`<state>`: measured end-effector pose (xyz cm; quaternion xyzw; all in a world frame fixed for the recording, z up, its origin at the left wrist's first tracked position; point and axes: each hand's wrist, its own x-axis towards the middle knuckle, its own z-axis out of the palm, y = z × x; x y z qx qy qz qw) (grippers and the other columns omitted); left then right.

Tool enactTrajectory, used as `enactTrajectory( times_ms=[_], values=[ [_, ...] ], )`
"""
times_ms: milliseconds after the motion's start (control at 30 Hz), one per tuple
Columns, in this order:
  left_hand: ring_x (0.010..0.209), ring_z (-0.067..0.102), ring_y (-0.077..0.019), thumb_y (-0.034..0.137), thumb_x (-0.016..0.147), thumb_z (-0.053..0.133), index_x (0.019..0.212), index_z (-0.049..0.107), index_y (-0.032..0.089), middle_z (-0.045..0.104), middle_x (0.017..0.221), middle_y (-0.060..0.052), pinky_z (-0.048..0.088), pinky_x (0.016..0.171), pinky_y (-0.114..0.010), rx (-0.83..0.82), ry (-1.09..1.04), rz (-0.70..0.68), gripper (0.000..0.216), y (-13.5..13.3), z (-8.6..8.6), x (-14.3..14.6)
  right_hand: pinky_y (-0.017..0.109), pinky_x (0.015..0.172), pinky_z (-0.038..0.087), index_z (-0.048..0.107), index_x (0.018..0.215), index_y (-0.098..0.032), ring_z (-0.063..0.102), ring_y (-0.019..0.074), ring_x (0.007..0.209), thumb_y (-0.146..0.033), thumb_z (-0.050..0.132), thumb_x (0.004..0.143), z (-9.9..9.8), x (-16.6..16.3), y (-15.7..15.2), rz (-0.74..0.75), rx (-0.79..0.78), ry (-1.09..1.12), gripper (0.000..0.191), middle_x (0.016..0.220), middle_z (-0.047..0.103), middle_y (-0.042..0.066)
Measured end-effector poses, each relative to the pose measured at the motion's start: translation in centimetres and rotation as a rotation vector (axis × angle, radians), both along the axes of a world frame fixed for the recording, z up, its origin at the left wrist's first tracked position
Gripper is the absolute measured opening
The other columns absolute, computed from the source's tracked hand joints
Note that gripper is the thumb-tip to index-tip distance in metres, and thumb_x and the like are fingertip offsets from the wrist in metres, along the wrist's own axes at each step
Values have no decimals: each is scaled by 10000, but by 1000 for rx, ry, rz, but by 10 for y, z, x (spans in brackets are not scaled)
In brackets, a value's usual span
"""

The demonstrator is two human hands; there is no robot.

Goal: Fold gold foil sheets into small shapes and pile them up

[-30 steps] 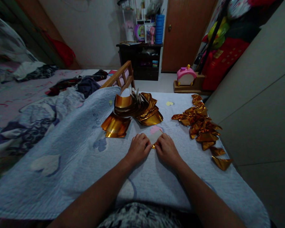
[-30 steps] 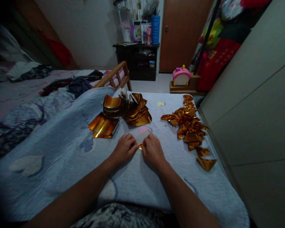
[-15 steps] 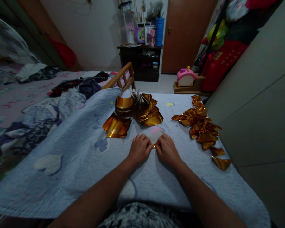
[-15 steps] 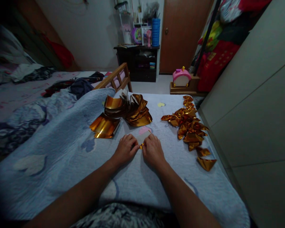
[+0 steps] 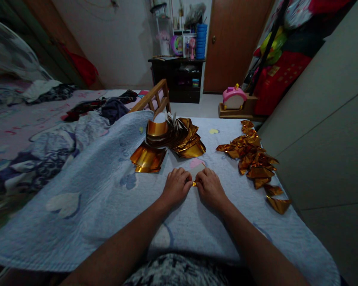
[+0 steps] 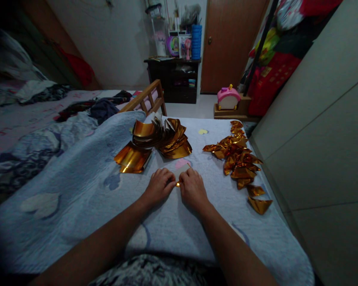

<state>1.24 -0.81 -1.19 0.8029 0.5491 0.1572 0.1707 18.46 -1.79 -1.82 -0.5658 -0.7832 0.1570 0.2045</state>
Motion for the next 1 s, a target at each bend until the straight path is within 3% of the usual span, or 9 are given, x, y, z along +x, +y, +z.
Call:
enactTrajectory(
  times_ms=[367,600,1000],
  values=[
    [1008,512,-240,280,922,610,903,632,228,607,998,-38,366,845,-364,5,43,0,60,0,0,1,360,821,358,599,960,-205,501,254,979,-231,563,935,7,-7,-3,-37,1,-100,51,1031,582,83],
    [1021,513,-238,274,925,594,922,648,237,610,1007,-35,363,852,-361,-35,25,-6,65,1,2,0,372,889,378,558,1255,-239,492,262,1058,-126,535,903,5,-1,-1,18,-62,6,371,1161,568,94],
    [1030,518,-233,286,920,598,929,661,242,621,1018,-38,365,852,-353,-37,19,6,77,1,2,0,369,908,398,515,1358,-267,495,236,1026,-50,504,868,3,7,4,88,-90,26,536,1156,559,89]
  ],
)
